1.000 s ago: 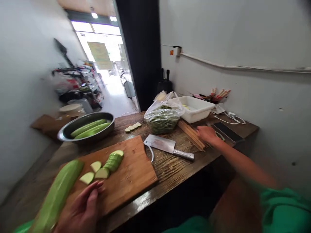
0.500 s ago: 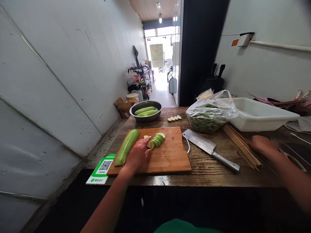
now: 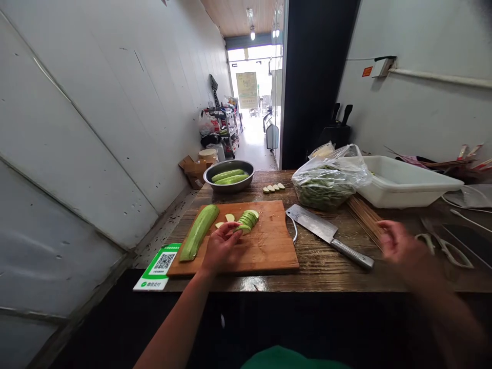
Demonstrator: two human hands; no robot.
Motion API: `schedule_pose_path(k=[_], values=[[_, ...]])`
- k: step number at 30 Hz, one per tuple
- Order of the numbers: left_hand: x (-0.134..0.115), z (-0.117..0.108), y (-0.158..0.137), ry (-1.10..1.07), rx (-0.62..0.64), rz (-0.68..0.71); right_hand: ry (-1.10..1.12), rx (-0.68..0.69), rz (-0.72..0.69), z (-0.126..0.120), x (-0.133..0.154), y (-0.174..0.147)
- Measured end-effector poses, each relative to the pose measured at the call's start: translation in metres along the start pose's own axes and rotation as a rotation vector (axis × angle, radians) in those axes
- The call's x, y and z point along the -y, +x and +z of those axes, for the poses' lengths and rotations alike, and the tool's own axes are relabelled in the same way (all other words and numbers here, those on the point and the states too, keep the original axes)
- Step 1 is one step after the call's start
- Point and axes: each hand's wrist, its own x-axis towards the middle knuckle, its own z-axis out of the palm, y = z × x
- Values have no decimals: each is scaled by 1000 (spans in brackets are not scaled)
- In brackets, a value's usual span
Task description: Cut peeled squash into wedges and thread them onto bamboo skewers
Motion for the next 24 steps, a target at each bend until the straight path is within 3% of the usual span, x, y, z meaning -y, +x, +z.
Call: schedule_pose_path(k=[4, 7, 11, 15, 24], values=[[3, 20, -2, -484, 36, -263, 572, 259, -374, 37, 90, -74], [3, 22, 2, -642, -60, -416, 700, 288, -493, 67, 121, -102], [3, 18, 8, -723, -108, -523, 616, 280, -535, 78, 126, -112], [5, 17, 11, -744, -152, -522, 537, 305, -599, 76, 124, -117], [7, 19, 14, -745, -157, -532, 486, 304, -586, 77, 123, -120]])
